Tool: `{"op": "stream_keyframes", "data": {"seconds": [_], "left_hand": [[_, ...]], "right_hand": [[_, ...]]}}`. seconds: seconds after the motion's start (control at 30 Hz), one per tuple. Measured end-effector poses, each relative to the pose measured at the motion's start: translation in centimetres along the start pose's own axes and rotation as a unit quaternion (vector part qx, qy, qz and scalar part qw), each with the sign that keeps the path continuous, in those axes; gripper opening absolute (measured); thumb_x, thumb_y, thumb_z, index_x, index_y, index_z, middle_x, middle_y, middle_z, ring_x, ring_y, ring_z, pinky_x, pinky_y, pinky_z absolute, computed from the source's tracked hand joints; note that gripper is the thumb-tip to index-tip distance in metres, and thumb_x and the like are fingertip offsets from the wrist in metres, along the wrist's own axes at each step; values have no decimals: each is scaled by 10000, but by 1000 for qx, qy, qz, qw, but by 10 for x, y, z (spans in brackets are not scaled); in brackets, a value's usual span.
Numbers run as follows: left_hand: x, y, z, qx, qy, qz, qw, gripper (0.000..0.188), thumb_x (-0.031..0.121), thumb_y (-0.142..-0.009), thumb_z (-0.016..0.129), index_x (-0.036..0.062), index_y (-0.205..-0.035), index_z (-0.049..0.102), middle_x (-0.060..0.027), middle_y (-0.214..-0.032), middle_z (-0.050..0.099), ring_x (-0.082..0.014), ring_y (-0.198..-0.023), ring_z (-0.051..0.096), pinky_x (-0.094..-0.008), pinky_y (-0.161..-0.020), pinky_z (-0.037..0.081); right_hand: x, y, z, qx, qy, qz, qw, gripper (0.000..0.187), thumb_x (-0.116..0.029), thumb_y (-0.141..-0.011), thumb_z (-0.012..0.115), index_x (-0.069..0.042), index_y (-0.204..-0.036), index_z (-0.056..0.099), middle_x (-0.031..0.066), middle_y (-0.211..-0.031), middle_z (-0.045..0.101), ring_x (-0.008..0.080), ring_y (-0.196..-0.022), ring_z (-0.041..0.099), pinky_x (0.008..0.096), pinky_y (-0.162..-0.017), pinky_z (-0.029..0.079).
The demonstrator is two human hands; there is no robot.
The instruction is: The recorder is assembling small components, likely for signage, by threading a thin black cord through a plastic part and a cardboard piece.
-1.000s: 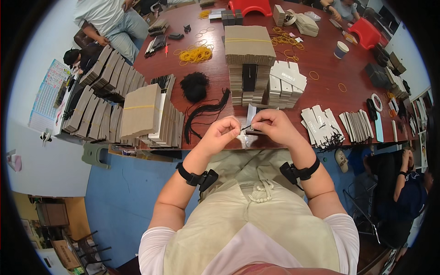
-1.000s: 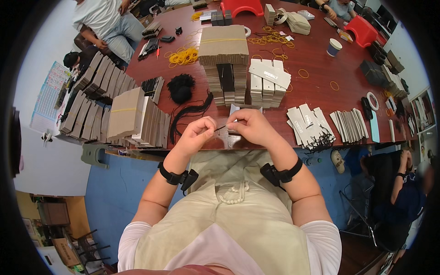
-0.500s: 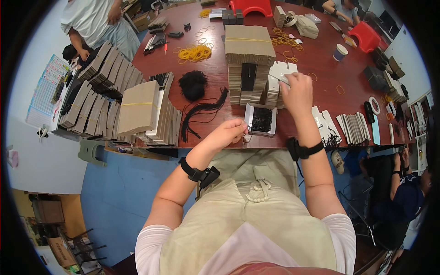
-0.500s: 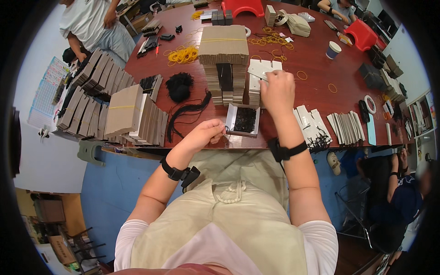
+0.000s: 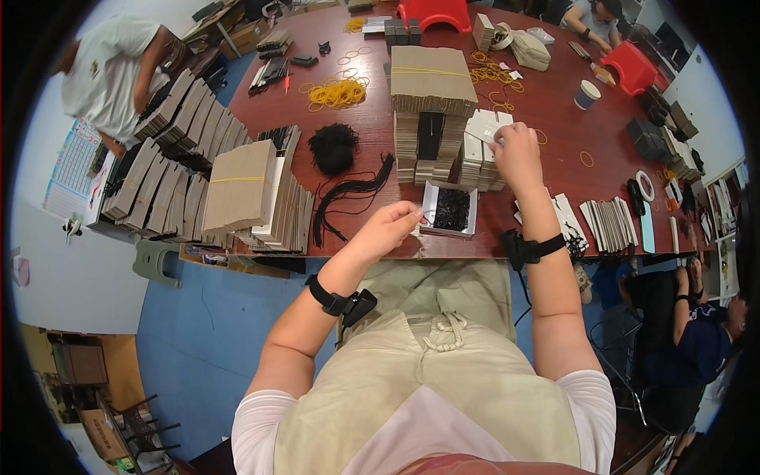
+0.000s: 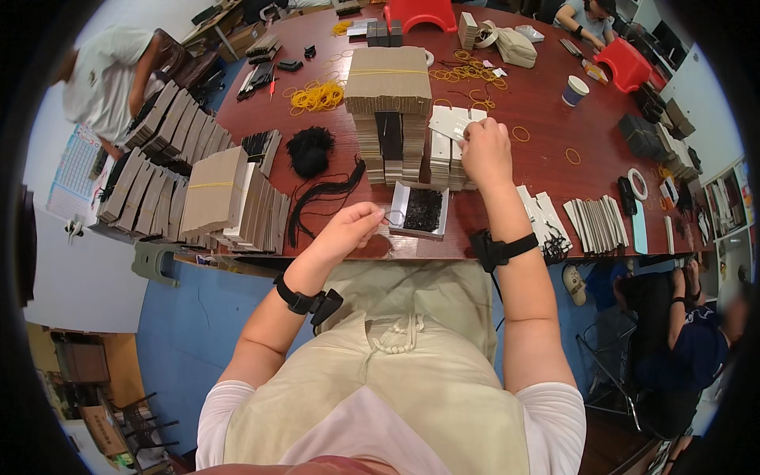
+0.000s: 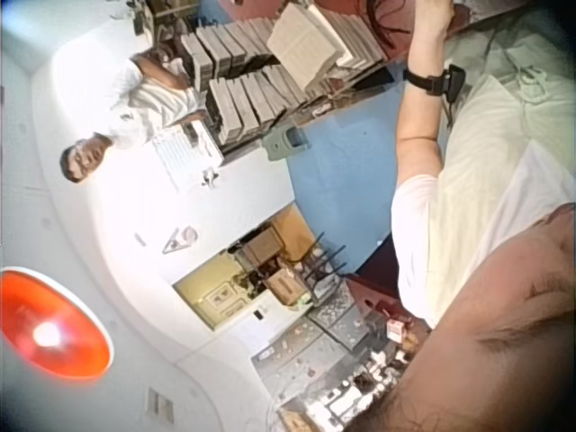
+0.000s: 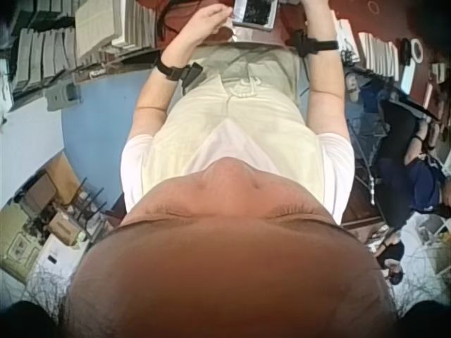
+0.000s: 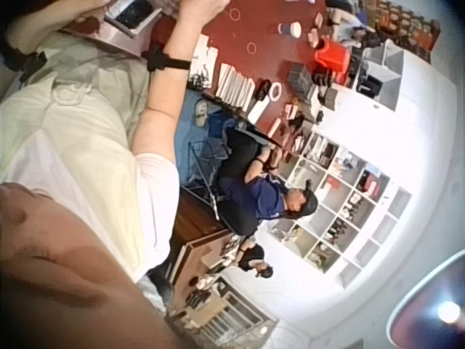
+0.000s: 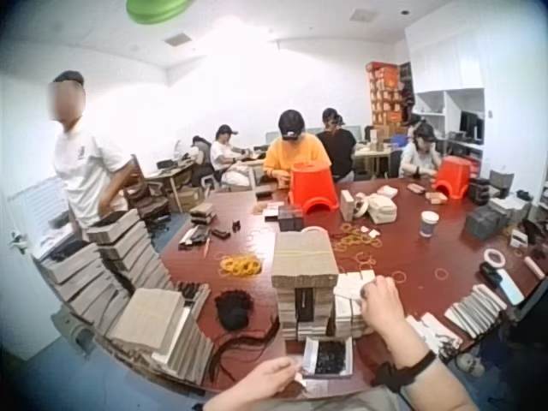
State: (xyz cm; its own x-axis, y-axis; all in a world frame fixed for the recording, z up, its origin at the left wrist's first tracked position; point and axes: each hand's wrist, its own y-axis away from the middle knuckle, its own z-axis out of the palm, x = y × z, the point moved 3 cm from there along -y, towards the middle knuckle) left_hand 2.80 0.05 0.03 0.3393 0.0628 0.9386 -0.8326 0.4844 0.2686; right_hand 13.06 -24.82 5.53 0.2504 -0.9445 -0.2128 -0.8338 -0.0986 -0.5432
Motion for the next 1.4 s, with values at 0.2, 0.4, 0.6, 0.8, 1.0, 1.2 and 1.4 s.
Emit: {"op": "stream_keyframes", "data": {"seconds": [0.2,0.4,0.6,0.8,1.0,1.2,1.4], "left_hand": [[-6,-4,-3,20,22,81,996,111,163,-918,524,58,-911,559,78,-640,412,-16,-541,333,-180,-466,262],[0,3,-12,40,48,39,997,103,165,-907,546,64,-917,558,70,-657,456,-19,-554,383,-179,-488,311],[13,-4,-10,90,36,94,991,129,190,-913,555,63,-937,557,75,-667,468,-5,-515,351,-175,-450,276],[58,-6,3,86,67,181,977,132,182,-916,556,53,-945,547,73,-675,477,4,-517,350,-162,-449,268],[91,-24,14,78,101,223,967,152,196,-914,563,47,-929,534,68,-664,479,6,-506,351,-158,-431,256],[68,-43,-1,184,79,154,968,188,233,-901,585,50,-882,548,72,-622,476,2,-493,356,-168,-414,261],[60,-39,-3,168,69,173,968,213,274,-895,594,74,-837,546,87,-603,440,3,-485,331,-174,-411,233]], "right_hand": [[3,-4,-1,9,-27,-2,1000,250,-76,-701,700,-35,-927,600,143,-932,557,331,-917,514,404,-807,434],[-1,-6,-24,-4,-104,93,990,172,-72,-754,659,-21,-907,599,118,-843,585,272,-779,561,367,-732,456],[-66,34,-9,-38,-641,123,757,108,-32,-798,647,-28,-856,556,-15,-781,570,64,-723,535,220,-639,447],[-78,35,21,-43,-575,137,805,125,-44,-794,660,-14,-852,554,8,-749,580,68,-684,549,214,-613,451],[-87,32,23,-20,-549,153,822,179,-95,-782,684,-5,-861,551,34,-748,590,96,-683,563,236,-602,464],[-107,20,-3,154,-321,55,933,224,-124,-785,686,0,-922,560,49,-715,591,126,-617,549,278,-554,458],[-106,6,11,114,-536,125,827,258,-105,-751,695,5,-950,573,43,-623,542,127,-514,502,265,-493,412]]}}
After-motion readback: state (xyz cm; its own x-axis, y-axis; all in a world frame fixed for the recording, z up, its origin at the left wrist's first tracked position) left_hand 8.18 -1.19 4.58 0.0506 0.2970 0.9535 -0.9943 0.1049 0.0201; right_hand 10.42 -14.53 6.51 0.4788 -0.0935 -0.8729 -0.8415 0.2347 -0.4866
